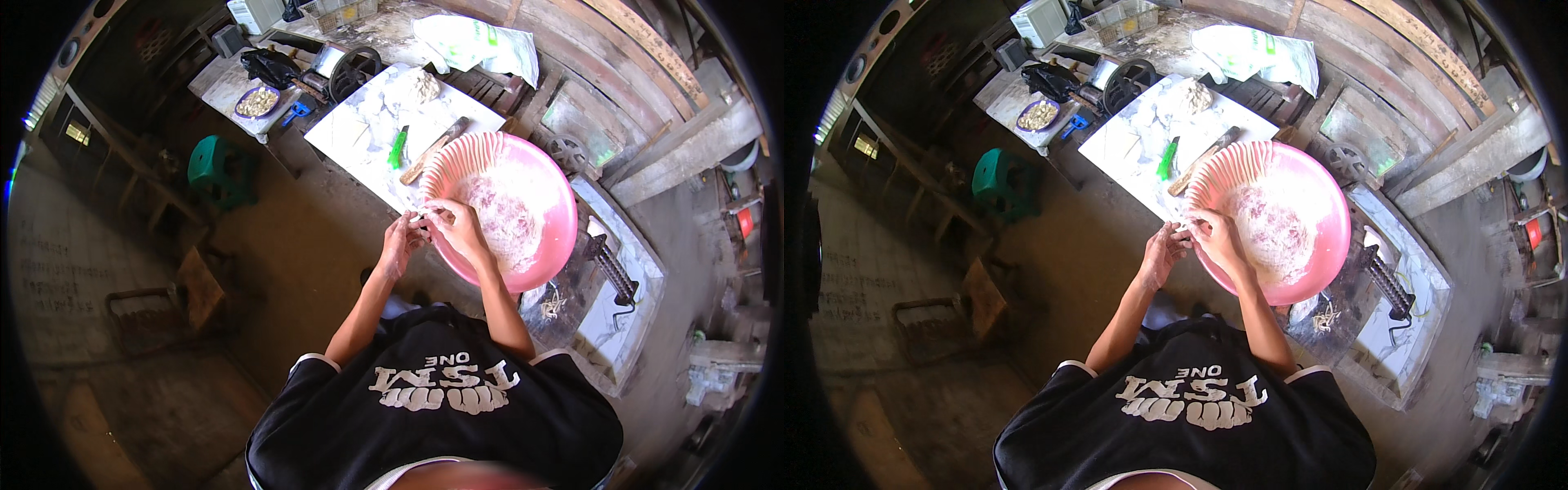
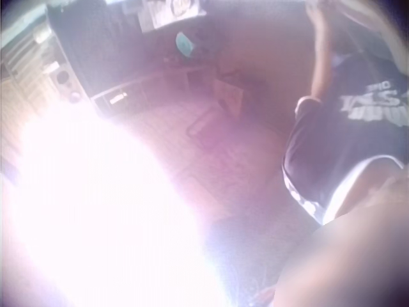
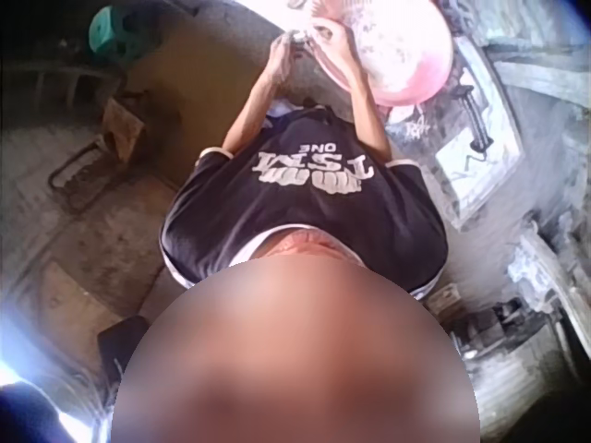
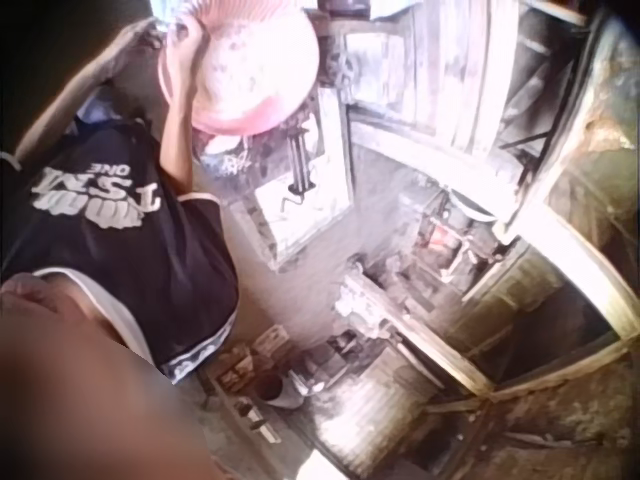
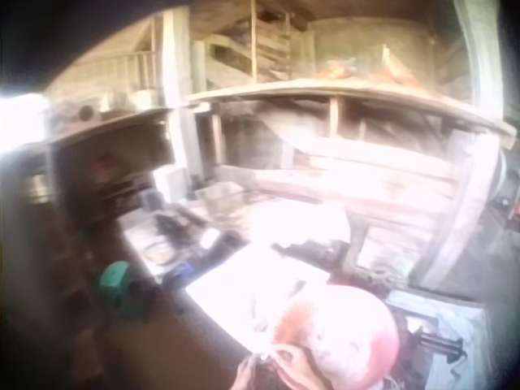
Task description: The person uses a knife to cut dough into pieces on a board, then picks up the pieces and places them into a bowl containing flour, before kneading the remaining dough by hand.
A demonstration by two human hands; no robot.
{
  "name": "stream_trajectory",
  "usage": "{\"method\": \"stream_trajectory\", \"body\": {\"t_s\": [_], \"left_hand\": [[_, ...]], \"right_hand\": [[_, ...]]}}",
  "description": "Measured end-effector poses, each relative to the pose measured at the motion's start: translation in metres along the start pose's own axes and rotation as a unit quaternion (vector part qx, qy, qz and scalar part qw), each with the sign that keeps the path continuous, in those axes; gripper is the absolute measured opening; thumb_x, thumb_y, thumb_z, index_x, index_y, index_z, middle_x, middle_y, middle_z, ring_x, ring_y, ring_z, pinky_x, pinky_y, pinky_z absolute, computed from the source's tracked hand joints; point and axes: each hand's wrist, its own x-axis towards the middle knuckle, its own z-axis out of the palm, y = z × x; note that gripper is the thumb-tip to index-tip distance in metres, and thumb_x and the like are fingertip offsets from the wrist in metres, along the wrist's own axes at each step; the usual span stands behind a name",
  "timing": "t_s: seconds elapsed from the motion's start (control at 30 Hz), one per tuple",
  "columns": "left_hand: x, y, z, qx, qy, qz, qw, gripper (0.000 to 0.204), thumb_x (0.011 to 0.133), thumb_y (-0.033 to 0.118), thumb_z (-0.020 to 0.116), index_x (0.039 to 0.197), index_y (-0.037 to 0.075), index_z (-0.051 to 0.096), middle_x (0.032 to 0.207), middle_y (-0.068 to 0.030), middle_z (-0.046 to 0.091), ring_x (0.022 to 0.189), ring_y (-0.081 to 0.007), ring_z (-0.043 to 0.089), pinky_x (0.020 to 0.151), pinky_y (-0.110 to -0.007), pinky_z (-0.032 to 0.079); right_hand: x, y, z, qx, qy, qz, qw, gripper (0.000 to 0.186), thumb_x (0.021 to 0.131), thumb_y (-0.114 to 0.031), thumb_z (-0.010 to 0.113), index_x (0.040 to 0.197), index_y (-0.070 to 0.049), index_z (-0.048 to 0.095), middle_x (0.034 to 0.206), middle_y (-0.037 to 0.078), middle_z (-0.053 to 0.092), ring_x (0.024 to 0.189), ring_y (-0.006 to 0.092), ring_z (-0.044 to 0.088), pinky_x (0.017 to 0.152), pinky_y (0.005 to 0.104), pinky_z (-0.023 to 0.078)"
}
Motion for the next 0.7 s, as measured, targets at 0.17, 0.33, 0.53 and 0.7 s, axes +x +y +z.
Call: {"method": "stream_trajectory", "body": {"t_s": [0.17, 0.33, 0.53, 0.7], "left_hand": [[0.016, -0.010, -0.015, 0.022, -0.005, 0.055, 0.998, 0.019, 0.081, 0.017, 0.053, 0.094, 0.003, 0.052, 0.084, -0.0076, 0.061, 0.063, -0.0109, 0.055, 0.056, -0.021, 0.044], [0.017, -0.018, -0.013, 0.051, 0.092, -0.004, 0.994, 0.019, 0.080, 0.020, 0.055, 0.093, 0.006, 0.053, 0.082, -0.0038, 0.060, 0.064, -0.0104, 0.055, 0.055, -0.022, 0.043], [0.018, -0.018, -0.014, 0.042, 0.061, -0.018, 0.997, 0.017, 0.081, 0.022, 0.054, 0.089, 0.007, 0.055, 0.081, -0.0014, 0.060, 0.061, -0.0091, 0.055, 0.056, -0.025, 0.042], [0.027, -0.022, -0.019, 0.007, 0.058, 0.010, 0.998, 0.013, 0.080, 0.014, 0.055, 0.089, 0.006, 0.054, 0.078, -0.0025, 0.060, 0.062, -0.0094, 0.055, 0.054, -0.021, 0.042]], "right_hand": [[0.000, 0.006, -0.006, -0.003, -0.043, 0.016, 0.999, 0.021, 0.072, 0.001, 0.055, 0.093, 0.000, 0.057, 0.088, 0.011, 0.060, 0.079, 0.0202, 0.058, 0.070, 0.0284, 0.045], [-0.003, 0.025, -0.003, 0.023, -0.062, 0.032, 0.997, 0.022, 0.072, 0.001, 0.056, 0.094, -0.002, 0.057, 0.092, 0.010, 0.060, 0.083, 0.0215, 0.058, 0.072, 0.0283, 0.045], [0.001, 0.012, 0.000, -0.069, -0.014, 0.004, 0.998, 0.022, 0.069, 0.002, 0.055, 0.090, -0.002, 0.058, 0.086, 0.011, 0.060, 0.080, 0.0250, 0.057, 0.071, 0.0315, 0.045], [-0.002, 0.015, -0.004, -0.124, -0.031, 0.004, 0.992, 0.023, 0.069, 0.000, 0.056, 0.092, -0.003, 0.058, 0.088, 0.013, 0.059, 0.081, 0.0254, 0.057, 0.072, 0.0307, 0.044]]}}
